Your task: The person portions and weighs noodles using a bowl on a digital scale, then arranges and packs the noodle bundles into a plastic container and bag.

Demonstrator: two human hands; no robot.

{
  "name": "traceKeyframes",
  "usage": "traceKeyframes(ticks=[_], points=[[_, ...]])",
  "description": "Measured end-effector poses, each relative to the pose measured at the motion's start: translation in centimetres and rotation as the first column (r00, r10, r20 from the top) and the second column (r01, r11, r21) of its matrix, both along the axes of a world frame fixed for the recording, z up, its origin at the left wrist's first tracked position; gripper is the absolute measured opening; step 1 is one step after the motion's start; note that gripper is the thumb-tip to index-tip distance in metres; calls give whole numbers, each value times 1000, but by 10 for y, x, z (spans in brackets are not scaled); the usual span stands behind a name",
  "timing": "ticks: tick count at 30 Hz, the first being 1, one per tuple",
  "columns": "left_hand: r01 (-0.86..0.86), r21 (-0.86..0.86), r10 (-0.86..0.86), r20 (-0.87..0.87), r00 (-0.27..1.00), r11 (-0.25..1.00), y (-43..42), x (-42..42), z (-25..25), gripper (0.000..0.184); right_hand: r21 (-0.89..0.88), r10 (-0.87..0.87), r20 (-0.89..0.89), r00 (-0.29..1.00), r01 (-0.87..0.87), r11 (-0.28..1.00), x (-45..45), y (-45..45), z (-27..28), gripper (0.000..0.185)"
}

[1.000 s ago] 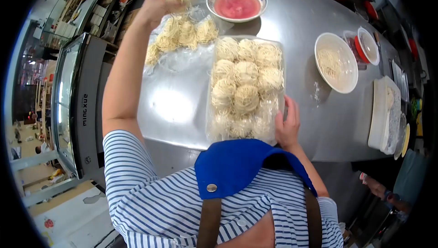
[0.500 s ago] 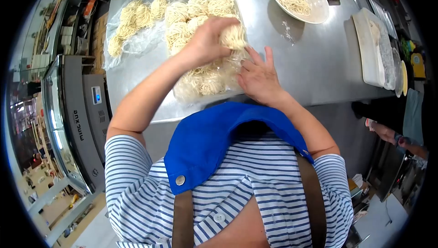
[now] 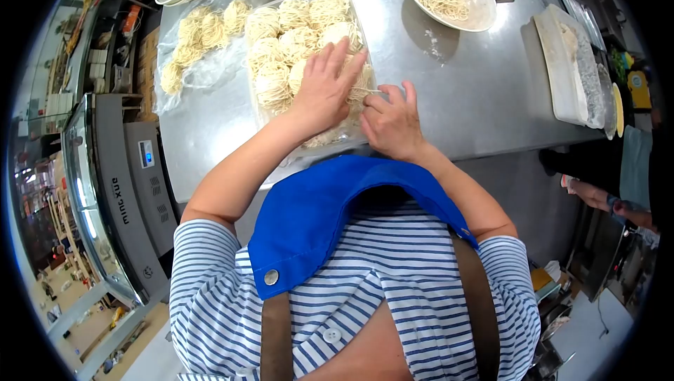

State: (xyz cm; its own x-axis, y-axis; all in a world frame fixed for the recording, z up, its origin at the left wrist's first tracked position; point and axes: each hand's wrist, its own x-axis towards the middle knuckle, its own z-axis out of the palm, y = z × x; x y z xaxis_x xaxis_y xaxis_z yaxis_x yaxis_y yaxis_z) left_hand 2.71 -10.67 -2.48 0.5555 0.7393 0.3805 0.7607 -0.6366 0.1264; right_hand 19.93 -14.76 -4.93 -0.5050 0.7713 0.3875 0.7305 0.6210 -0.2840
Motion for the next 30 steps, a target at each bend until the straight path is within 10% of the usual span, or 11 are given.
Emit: traceKeyframes(ticks=[17, 21, 23, 27, 30], points=[[117, -329, 38, 428, 903, 937, -1, -41, 14, 33, 145, 52, -101, 993, -37, 989, 8, 0, 14, 14], [58, -351, 96, 405, 909, 935, -39, -76, 23, 26, 71, 245, -236, 941, -234, 970, -2, 6, 22, 19], [84, -535, -78, 35, 996, 840, -57, -87, 26, 31, -21, 409, -200, 890, -422, 906, -14, 5, 20, 20], [0, -599, -121, -162, 979, 801, -74, -108, 30, 40, -218, 526, -24, 850, -518, 827, 0, 8, 9, 19], [69, -552, -94, -17, 995, 831, -86, -119, 23, 27, -339, 532, -22, 846, -507, 793, 13, 12, 12, 12]])
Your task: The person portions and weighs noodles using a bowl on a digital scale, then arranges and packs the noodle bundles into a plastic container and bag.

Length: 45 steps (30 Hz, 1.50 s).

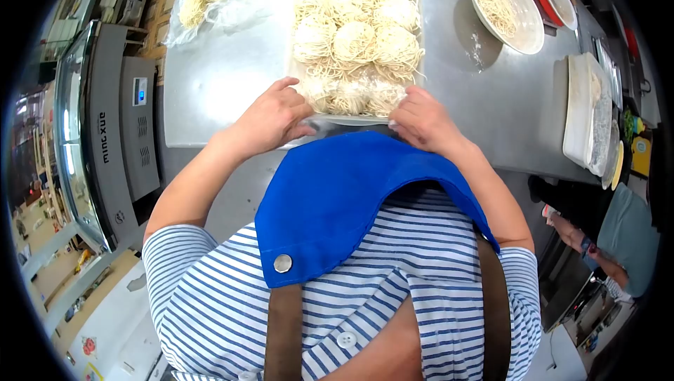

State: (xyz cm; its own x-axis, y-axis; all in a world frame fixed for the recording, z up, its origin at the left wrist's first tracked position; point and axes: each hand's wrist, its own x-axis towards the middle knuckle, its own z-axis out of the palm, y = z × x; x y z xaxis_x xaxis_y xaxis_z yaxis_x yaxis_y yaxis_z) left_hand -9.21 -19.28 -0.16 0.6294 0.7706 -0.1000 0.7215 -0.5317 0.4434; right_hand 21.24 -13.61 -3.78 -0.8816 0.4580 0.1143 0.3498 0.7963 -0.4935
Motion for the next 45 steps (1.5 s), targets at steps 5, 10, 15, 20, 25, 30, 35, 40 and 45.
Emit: traceKeyframes(ticks=[5, 10, 15, 20, 25, 30, 35, 40, 45], points=[[-17, -74, 28, 151, 988, 997, -1, -12, 8, 25, -244, -176, -353, 919, 91, 965, 10, 2, 23, 3], [41, 50, -47, 126, 991, 998, -2, -20, 5, 37, -266, -326, -388, 862, 234, 935, 13, -9, 13, 3], [19, 72, -32, 177, 984, 997, 3, -11, -3, 28, -104, -267, -386, 883, 246, 964, 4, -11, 4, 1], [-101, -7, 100, 177, 979, 995, -4, -7, 2, 25, 16, -238, -303, 923, 255, 967, 1, -17, 17, 7], [-211, -156, 226, 86, 970, 965, -4, -2, 30, 19, 90, -149, -192, 970, 168, 982, 2, -15, 19, 9], [-168, 66, 155, 163, 974, 984, 37, -22, 48, 30, 26, -134, -310, 941, 149, 989, 7, 4, 37, 7], [-590, 72, 566, 213, 797, 804, 139, -76, 4, 37, -482, -857, -231, 462, 711, 513, 19, 31, -14, 8], [-604, 232, 606, 74, 792, 762, 232, -91, -48, 62, 198, -734, -261, 627, 779, 595, 41, 47, -89, 12], [-524, 206, 541, -27, 841, 826, 298, -95, -88, 76, 263, -731, -240, 638, 768, 584, 41, 43, -86, 15]])
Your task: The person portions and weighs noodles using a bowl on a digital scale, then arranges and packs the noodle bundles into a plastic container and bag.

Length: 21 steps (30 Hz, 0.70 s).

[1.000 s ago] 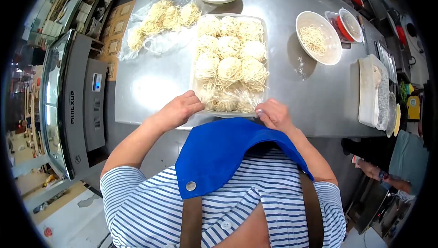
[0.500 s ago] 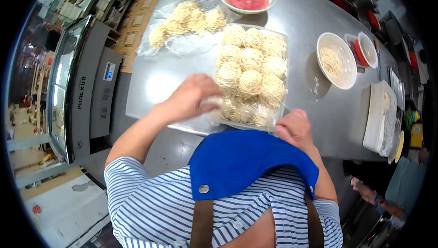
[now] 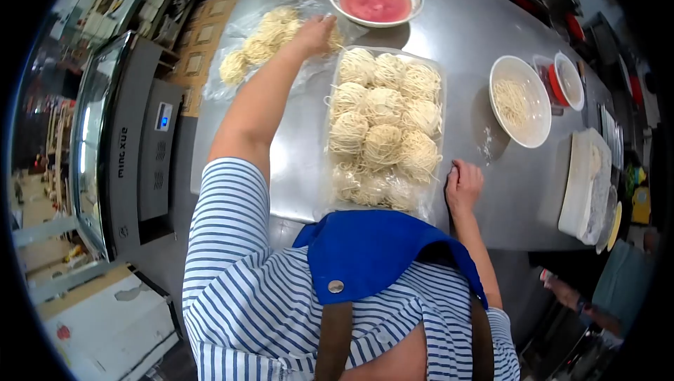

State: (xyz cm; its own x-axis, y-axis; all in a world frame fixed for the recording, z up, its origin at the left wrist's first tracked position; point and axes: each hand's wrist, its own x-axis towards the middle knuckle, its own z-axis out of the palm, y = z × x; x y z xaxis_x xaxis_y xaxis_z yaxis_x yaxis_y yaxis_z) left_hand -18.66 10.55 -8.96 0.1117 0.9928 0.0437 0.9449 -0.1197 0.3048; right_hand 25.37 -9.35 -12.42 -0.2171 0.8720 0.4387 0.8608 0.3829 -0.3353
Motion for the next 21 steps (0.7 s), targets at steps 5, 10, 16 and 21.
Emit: traceKeyframes(ticks=[5, 10, 16, 21], points=[[-23, -188, -3, -134, 991, 982, 15, 1, -2, 82, -10, -24, -14, 1000, 24, 1000, 0, 0, -1, 16], [-6, -71, 17, 159, 987, 997, 8, -16, -5, 81, -1, -24, -21, 999, 24, 1000, 1, 1, -3, 15], [-131, -307, 318, 707, 632, 943, -40, -22, 86, 71, 6, -19, -50, 999, 20, 1000, 0, 4, -11, 15], [136, -93, 26, 902, 431, 986, -111, 22, 157, 58, -149, -46, -183, 982, 18, 989, 13, 7, -9, 10]])
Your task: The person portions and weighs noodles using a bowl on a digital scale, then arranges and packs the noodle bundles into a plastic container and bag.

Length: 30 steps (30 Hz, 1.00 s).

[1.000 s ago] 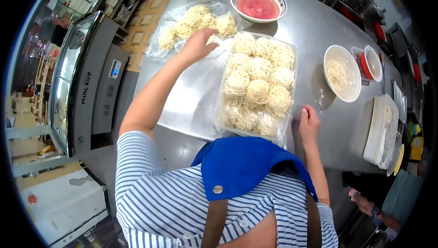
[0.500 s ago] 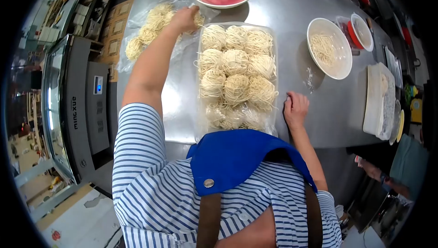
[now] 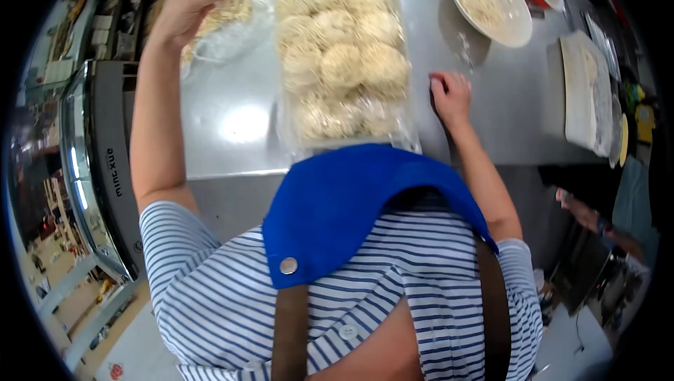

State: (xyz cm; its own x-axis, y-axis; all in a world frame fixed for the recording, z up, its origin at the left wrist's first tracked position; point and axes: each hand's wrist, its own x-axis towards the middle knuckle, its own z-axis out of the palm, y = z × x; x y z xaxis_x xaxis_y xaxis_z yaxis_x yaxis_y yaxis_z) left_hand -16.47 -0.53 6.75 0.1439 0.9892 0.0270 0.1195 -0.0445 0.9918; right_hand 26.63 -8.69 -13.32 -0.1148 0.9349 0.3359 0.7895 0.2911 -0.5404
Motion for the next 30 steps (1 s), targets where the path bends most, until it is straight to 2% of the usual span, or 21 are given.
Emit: traceKeyframes(ticks=[1, 2, 4, 5, 6, 7, 9, 11, 13, 14, 17, 21, 23, 24, 26, 29, 30], points=[[47, 10, -48, 88, 995, 999, -16, 14, 10, 51, -93, -38, -106, 994, 28, 995, -1, -2, 8, 10], [111, 12, -110, -69, 992, 994, -25, 13, 9, 66, -104, -48, -98, 994, 37, 994, -5, -9, 22, 10], [111, -26, -114, -127, 985, 993, -55, 42, 12, 67, 47, 62, -362, 930, -48, 998, -19, -10, 56, 11], [104, -68, -115, -190, 975, 992, -70, 61, 13, 69, 184, 267, -229, 936, -228, 956, -28, -14, 86, 12], [117, -140, -137, -149, 979, 983, -82, 77, 12, 70, 289, 445, -73, 893, -408, 866, -36, -24, 109, 13], [134, -211, -159, -106, 981, 968, -91, 92, 7, 71, 289, 445, -74, 892, -408, 866, -43, -35, 113, 13], [212, -251, -231, -47, 972, 944, -105, 118, -15, 75, 164, 666, 128, 735, -678, 717, -48, -51, 119, 15], [281, -189, -308, -129, 943, 941, -115, 138, -38, 79, 130, 675, 133, 725, -688, 714, -42, -67, 109, 16], [245, -93, -262, -366, 893, 965, -126, 161, -42, 81, 92, 689, 141, 711, -703, 706, -37, -74, 107, 16], [246, -123, -275, -417, 866, 961, -131, 168, -48, 82, 141, 683, 136, 718, -696, 704, -35, -77, 107, 16], [371, 76, -255, -599, 759, 925, -141, 173, -73, 79, 231, 662, 111, 742, -667, 709, -34, -82, 105, 15], [359, 128, -211, -613, 762, 925, -143, 177, -75, 76, 300, 629, 72, 774, -619, 726, -34, -86, 98, 15], [294, 179, -126, -616, 778, 939, -145, 179, -76, 70, 300, 627, 68, 776, -615, 729, -35, -87, 98, 14], [297, 178, -128, -618, 776, 938, -146, 181, -74, 70, 297, 627, 64, 776, -615, 731, -35, -87, 98, 13], [189, 32, -128, -627, 769, 981, -146, 190, -69, 69, 306, 625, 54, 779, -609, 732, -36, -87, 99, 12], [199, 108, -79, -664, 744, 974, -148, 198, -82, 70, 317, 627, 40, 778, -605, 730, -38, -86, 98, 11], [207, 81, -101, -668, 737, 975, -148, 197, -80, 72, 320, 630, 36, 776, -606, 728, -38, -85, 98, 11]])
